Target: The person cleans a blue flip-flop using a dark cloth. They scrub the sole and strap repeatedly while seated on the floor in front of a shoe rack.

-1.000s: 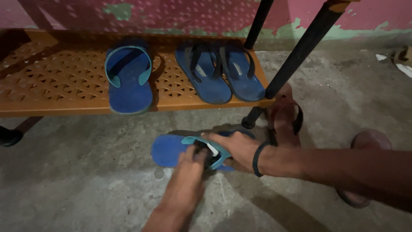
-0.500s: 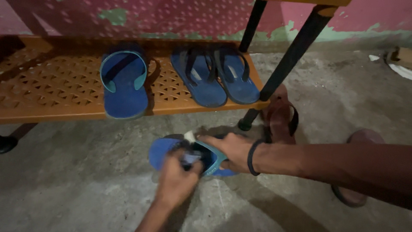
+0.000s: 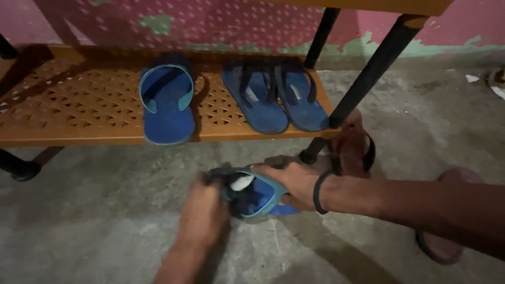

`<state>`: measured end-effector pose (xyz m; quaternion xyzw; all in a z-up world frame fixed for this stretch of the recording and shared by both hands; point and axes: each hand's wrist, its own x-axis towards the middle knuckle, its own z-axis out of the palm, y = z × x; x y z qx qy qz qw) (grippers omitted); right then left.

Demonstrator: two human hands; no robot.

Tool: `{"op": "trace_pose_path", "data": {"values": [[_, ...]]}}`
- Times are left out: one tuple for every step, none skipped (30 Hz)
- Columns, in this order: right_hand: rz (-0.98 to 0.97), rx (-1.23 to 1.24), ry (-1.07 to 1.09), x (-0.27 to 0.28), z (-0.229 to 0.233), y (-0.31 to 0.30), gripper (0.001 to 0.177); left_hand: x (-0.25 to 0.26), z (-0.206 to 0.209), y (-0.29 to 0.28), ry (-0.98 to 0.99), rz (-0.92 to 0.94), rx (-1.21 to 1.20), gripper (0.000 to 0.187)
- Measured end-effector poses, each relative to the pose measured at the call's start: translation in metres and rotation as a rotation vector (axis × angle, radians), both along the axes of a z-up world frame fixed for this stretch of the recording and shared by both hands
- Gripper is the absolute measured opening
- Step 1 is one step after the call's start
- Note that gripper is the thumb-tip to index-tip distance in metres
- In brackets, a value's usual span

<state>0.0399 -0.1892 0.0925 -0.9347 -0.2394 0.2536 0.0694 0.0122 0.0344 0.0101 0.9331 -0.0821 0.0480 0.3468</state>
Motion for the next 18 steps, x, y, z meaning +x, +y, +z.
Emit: {"op": "trace_pose_path", "data": {"values": [[0.018,0.053,-0.012,0.001,0.002,-0.001,0.090,0.004,0.001,0.010,0.053,0.080,0.056,0.038],[0.001,-0.001,-0.002,0.000,0.004,-0.001,0.091,0.008,0.004,0.020,0.106,0.160,0.112,0.032],[-0.016,-0.055,0.010,0.000,0.004,0.002,0.092,0.011,0.005,0.026,0.160,0.240,0.169,0.027],[-0.034,-0.108,0.022,-0.001,0.005,0.003,0.093,0.012,0.006,0.028,0.163,0.288,0.134,0.028],[-0.020,-0.084,0.018,-0.001,0.006,0.002,0.093,0.012,0.007,0.031,0.167,0.336,0.099,0.031],[-0.007,-0.060,0.014,0.000,0.006,0.002,0.093,0.011,0.008,0.032,0.171,0.383,0.065,0.034],[0.008,-0.035,0.011,0.001,0.006,0.002,0.093,0.010,0.008,0.029,0.146,0.345,0.013,0.038],[-0.001,-0.051,0.010,0.002,0.006,0.004,0.093,0.006,0.006,0.021,0.122,0.307,-0.038,0.043],[-0.009,-0.071,0.007,0.004,0.006,0.005,0.093,0.004,0.004,0.010,0.096,0.270,-0.096,0.048],[-0.017,-0.092,0.004,0.006,0.007,0.007,0.092,0.001,0.001,-0.003,0.032,0.218,-0.151,0.053],[-0.044,-0.146,0.035,0.007,0.007,0.007,0.091,-0.004,-0.003,-0.017,-0.028,0.169,-0.207,0.058],[-0.071,-0.200,0.065,0.009,0.008,0.007,0.090,-0.011,-0.005,-0.030,0.003,0.116,-0.260,0.056],[-0.097,-0.250,0.088,0.013,0.011,0.008,0.089,-0.015,-0.003,-0.040,0.027,0.065,-0.310,0.055],[0.031,-0.163,-0.013,0.014,0.014,0.008,0.089,-0.016,0.000,-0.045,0.050,0.013,-0.359,0.053],[0.158,-0.077,-0.114,0.015,0.017,0.005,0.088,-0.017,0.003,-0.044,0.045,-0.005,-0.354,0.056],[0.286,0.009,-0.213,0.017,0.019,0.006,0.088,-0.019,0.007,-0.042,0.040,-0.022,-0.349,0.059],[0.258,-0.044,-0.168,0.018,0.021,0.008,0.089,-0.024,0.009,-0.039,0.041,-0.037,-0.343,0.062],[0.231,-0.097,-0.122,0.020,0.025,0.011,0.090,-0.024,0.013,-0.035,0.041,-0.021,-0.312,0.062]]}}
